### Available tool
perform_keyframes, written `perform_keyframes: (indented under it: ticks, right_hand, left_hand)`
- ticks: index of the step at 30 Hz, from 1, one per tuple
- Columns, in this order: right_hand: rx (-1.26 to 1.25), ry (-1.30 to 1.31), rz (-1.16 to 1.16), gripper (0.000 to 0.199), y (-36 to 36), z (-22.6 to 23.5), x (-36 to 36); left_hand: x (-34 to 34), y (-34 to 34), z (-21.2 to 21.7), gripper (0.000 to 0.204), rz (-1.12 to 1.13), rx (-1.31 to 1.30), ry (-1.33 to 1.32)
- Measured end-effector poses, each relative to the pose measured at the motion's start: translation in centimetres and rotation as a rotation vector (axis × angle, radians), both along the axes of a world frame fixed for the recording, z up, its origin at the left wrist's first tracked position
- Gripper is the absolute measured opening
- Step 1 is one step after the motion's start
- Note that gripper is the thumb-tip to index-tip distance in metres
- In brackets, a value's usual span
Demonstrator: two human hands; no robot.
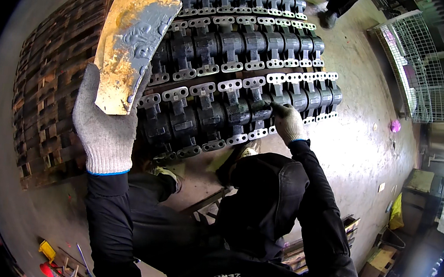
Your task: The person uses a putty knife to scoop a grey substance from a board and applies it to the surface of stacked black mechanical parts. The person repeatedly scoops the substance and spreads it onto the parts, working methodically along the rows.
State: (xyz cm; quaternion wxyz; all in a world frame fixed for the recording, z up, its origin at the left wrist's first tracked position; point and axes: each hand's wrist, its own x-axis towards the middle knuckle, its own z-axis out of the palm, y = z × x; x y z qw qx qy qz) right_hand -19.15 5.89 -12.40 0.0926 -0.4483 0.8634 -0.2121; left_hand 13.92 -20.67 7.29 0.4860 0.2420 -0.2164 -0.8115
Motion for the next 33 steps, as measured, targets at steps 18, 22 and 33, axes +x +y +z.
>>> perform_keyframes:
  ticks: [18, 22, 33]
  right_hand:
    - [0.031, -0.013, -0.011, 0.028, 0.0, 0.1, -0.2]
    - [0.062, -0.037, 0.012, 0.027, 0.2, 1.0, 1.4]
    - [-0.001, 0.029, 0.0, 0.024, -0.3, 0.3, 0.1]
  left_hand:
    - [-0.3, 0.0, -0.1, 0.049, -0.006, 0.011, 0.032]
    - [0.2, 0.0, 0.2, 0.049, 0.015, 0.004, 0.012]
    - [0.3, -0.2, 0.2, 0.047, -0.008, 0.032, 0.094]
